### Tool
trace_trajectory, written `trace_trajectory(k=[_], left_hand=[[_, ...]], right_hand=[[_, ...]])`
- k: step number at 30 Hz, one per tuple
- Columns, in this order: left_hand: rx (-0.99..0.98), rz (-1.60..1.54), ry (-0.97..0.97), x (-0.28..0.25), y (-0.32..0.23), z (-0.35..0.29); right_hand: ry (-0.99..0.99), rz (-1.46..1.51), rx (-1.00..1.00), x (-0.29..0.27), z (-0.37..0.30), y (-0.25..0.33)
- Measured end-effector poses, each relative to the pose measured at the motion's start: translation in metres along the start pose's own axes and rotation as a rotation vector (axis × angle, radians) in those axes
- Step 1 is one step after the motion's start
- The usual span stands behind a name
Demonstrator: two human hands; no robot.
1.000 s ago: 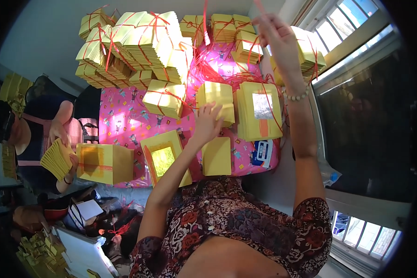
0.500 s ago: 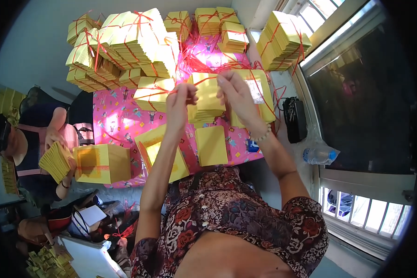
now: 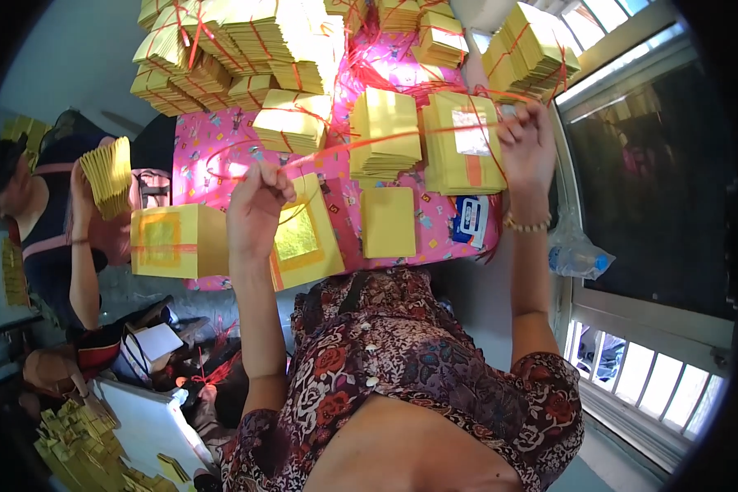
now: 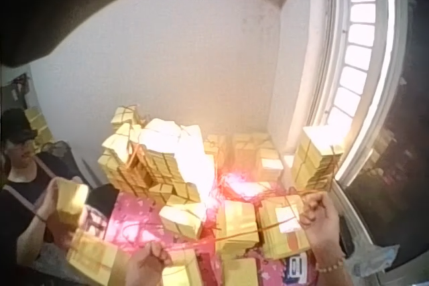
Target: Bundling stacks of yellow paper with red ribbon.
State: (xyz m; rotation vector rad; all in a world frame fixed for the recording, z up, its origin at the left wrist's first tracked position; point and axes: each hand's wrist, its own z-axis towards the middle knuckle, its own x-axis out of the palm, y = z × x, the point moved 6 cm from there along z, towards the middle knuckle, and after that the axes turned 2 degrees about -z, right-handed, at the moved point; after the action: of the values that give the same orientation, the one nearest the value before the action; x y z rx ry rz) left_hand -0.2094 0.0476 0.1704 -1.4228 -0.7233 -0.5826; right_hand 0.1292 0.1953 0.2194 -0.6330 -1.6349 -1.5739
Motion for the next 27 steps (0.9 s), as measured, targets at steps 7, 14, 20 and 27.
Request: trace_trajectory(k=[7, 14, 20, 27], left_hand=[[-0.125, -0.037, -0.573, -0.127, 0.053, -0.068], [-0.175, 0.168, -0.852, -0.182, 0.097, -0.113], [-0.161, 0.051, -0.889, -0.200, 0.110, -0.127], [-0.133, -0.272, -0.909, -0.228, 0.124, -0.139]], right_hand=[[-0.167, -0.501, 0.101, -0.060, -0.024, -0.068], [-0.113, -0.913, 0.435, -0.140, -0.022, -0.170], [0.076, -1.104, 0.569, -0.110, -0.007, -0.201], [0.319, -1.708, 0.577, -0.111, -0.008, -0.226]])
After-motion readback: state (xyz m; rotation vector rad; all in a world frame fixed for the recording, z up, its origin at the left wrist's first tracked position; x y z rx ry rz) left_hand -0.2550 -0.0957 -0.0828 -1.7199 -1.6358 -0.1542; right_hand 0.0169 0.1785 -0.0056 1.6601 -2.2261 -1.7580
